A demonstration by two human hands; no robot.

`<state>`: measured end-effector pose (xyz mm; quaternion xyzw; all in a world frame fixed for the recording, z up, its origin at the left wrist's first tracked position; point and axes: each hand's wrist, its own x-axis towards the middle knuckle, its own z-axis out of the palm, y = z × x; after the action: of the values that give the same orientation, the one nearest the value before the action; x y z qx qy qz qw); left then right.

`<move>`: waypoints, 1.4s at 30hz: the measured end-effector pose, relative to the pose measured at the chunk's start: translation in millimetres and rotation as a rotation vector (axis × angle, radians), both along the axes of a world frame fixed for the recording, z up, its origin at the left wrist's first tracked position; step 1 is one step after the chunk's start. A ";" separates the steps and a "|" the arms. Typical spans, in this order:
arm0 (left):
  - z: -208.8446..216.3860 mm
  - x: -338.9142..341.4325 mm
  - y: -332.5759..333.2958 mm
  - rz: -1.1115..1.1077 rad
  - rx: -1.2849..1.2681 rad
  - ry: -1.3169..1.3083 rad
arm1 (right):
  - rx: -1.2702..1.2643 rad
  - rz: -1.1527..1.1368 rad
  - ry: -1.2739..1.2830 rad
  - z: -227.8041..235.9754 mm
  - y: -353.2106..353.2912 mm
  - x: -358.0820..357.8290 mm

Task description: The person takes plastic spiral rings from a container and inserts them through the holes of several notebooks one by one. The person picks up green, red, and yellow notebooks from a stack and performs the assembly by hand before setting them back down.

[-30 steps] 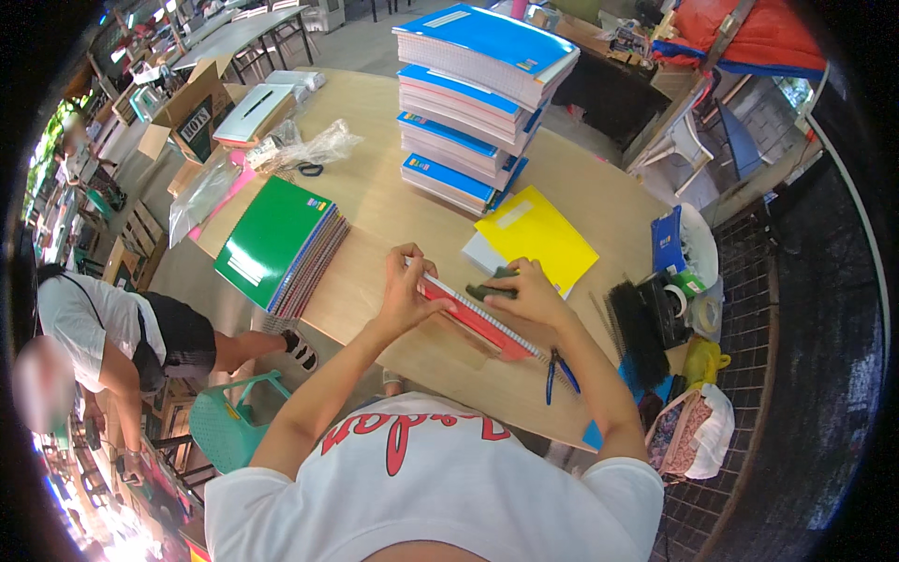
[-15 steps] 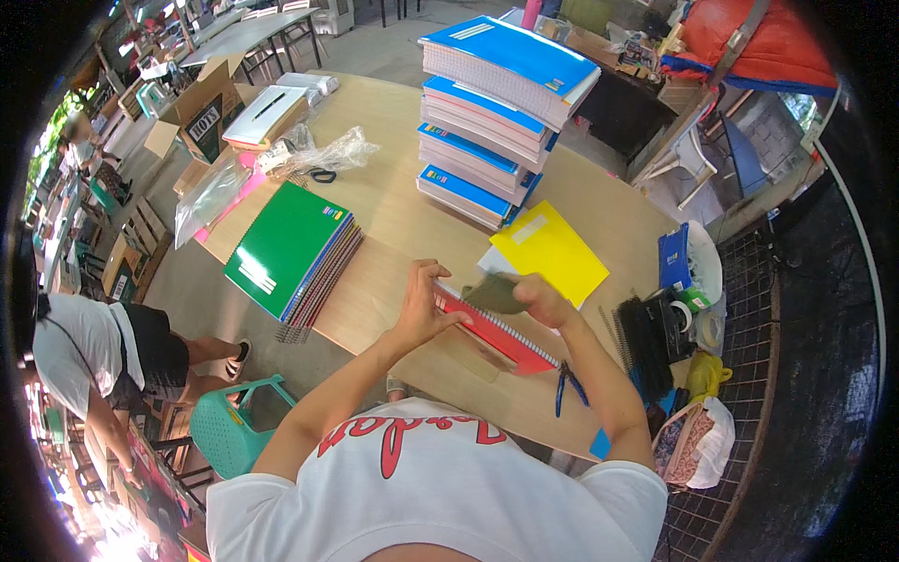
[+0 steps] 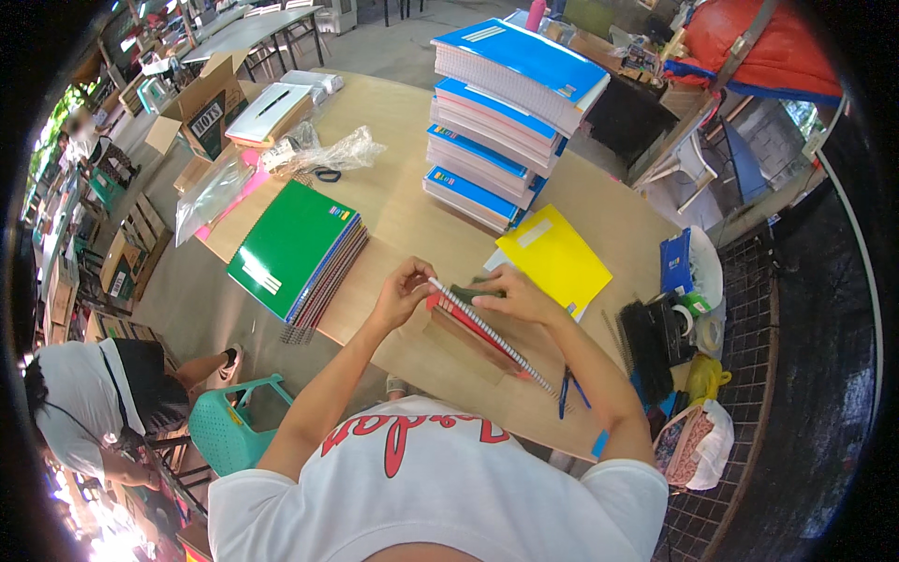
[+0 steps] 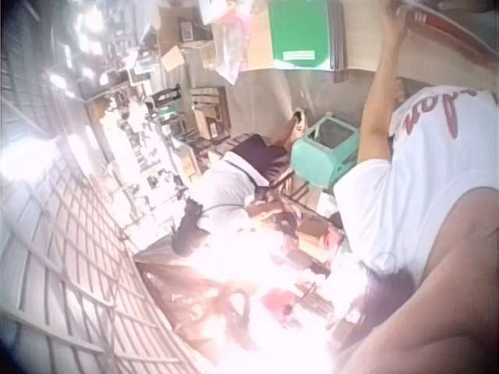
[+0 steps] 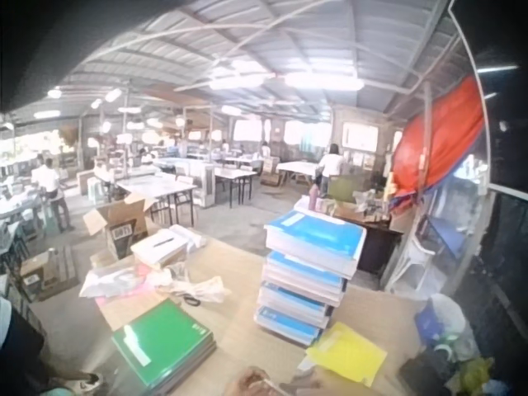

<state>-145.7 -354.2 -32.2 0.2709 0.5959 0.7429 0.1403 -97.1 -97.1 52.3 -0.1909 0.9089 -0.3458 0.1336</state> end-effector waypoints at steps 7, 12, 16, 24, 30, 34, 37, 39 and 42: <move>5.3 6.7 0.6 0.072 0.104 -0.071 | 0.060 -0.012 0.100 -2.7 -8.4 -15.7; 12.0 2.1 2.9 0.126 0.083 -0.042 | -0.457 -0.044 -0.216 -16.4 -13.8 -26.6; 3.6 4.1 7.6 0.010 0.123 -0.130 | 0.070 0.028 -0.030 -78.1 17.5 -24.2; -5.4 4.5 16.2 0.001 0.239 -0.176 | 0.618 -1.057 0.285 -152.6 76.9 196.1; 5.8 4.7 15.9 0.018 0.194 -0.304 | 0.451 -1.110 0.127 -183.7 93.7 240.3; 9.5 5.1 23.8 -0.015 0.240 -0.316 | 0.040 -1.365 0.726 -171.1 141.6 238.3; 6.2 7.0 11.3 0.010 0.239 -0.304 | 0.051 -0.961 0.726 -11.7 108.1 167.1; 20.3 10.0 15.4 -0.030 0.246 -0.387 | -0.021 -0.732 0.563 61.9 69.1 129.6; 23.6 9.7 16.4 -0.025 0.238 -0.354 | 0.206 -0.306 0.620 109.7 6.6 65.1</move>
<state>-136.0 -337.8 -8.7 0.1579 0.4668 0.8421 0.2190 -32.0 -90.5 162.0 -0.1338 0.9543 -0.1943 -0.1834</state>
